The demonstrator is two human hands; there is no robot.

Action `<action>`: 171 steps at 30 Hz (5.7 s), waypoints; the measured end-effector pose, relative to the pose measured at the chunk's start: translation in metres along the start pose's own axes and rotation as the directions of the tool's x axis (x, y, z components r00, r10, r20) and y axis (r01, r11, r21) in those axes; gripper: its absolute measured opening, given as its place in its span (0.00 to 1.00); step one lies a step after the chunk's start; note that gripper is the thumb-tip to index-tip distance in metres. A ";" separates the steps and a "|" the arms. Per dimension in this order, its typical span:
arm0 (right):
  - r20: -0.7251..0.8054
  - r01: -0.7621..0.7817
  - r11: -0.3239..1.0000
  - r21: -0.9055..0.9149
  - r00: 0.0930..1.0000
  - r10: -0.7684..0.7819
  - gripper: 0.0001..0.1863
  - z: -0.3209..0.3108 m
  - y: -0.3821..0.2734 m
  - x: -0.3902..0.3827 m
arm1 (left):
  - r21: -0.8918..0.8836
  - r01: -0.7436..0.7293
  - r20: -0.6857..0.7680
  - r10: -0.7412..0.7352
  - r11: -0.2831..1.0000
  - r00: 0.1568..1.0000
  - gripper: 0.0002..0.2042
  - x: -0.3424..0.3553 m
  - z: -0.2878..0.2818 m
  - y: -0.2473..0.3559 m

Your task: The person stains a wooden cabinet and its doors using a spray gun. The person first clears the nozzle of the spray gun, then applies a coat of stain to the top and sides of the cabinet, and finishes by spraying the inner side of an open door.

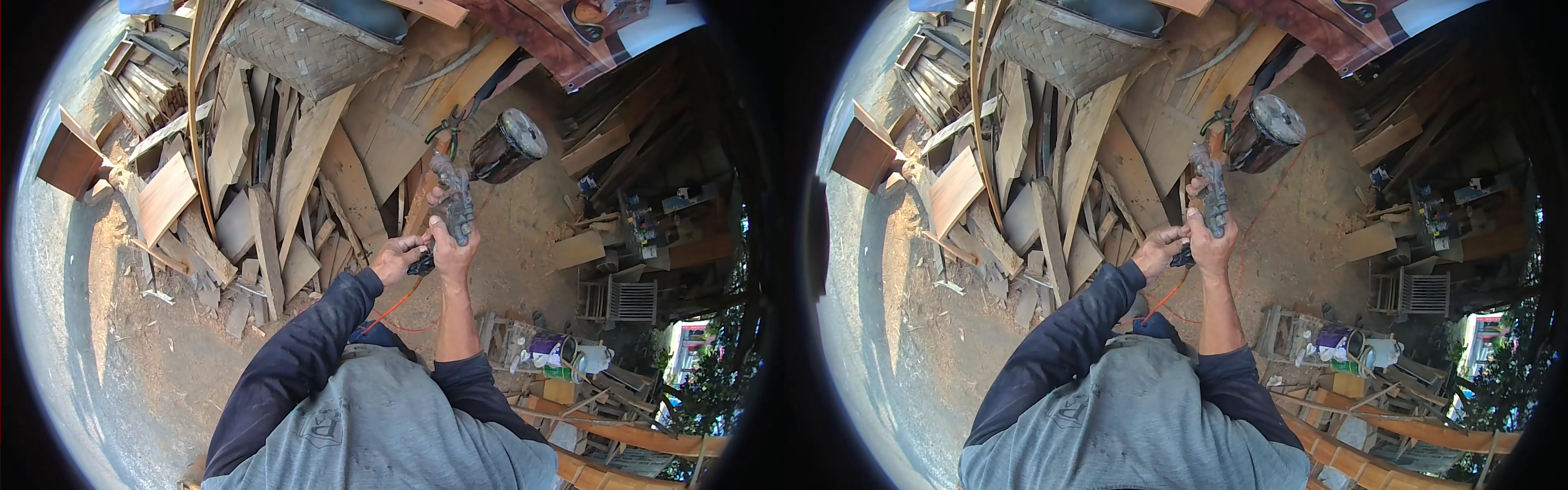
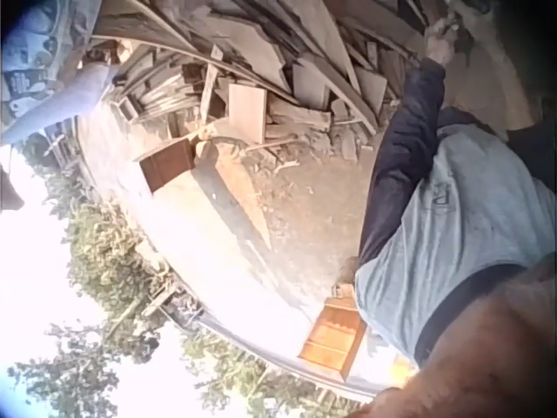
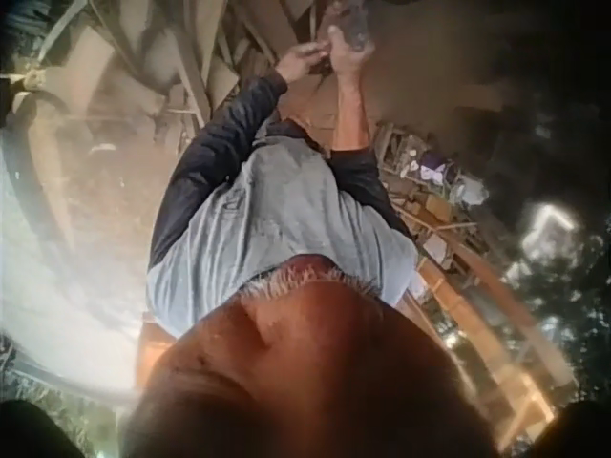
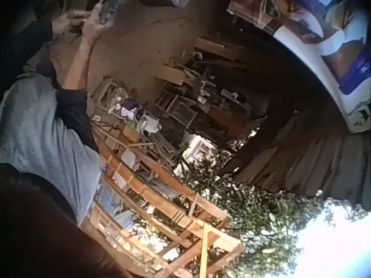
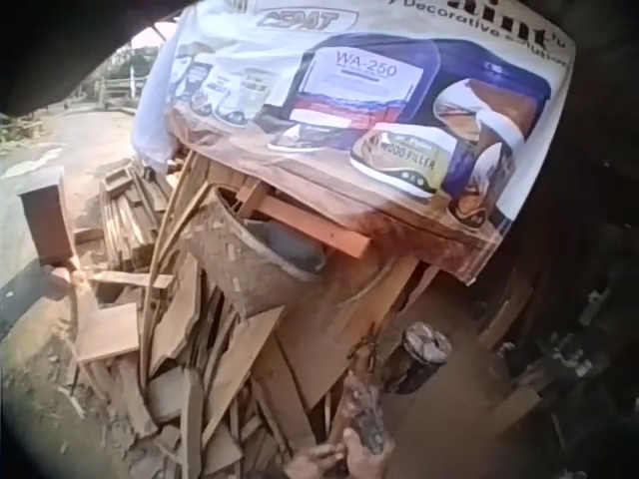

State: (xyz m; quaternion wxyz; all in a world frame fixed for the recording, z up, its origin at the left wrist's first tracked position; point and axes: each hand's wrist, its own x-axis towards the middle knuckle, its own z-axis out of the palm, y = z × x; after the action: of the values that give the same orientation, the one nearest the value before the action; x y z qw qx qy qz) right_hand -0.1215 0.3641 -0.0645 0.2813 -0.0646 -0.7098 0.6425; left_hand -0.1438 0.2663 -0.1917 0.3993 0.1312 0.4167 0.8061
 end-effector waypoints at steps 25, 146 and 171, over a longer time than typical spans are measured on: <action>0.004 -0.023 1.000 -0.013 1.000 0.023 0.08 0.029 -0.030 -0.114 | 0.342 -0.683 0.846 -0.105 -0.646 0.523 0.07 -0.091 0.092 0.205; -0.173 0.182 0.972 -0.151 0.963 -0.207 0.12 -0.006 0.090 0.103 | 0.842 0.232 -0.459 0.423 0.487 0.781 0.15 -0.150 -0.046 0.017; 0.222 0.214 0.964 -0.156 0.959 -0.177 0.23 0.055 0.108 -0.061 | 0.617 0.266 -0.703 0.366 0.741 0.609 0.26 -0.034 0.048 0.110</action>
State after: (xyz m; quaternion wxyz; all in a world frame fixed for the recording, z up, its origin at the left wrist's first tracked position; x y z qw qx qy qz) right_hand -0.1262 0.3058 -0.1868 0.2617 0.0481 -0.7926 0.5486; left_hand -0.1547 0.2315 -0.0729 0.0730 -0.0917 0.8038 0.5833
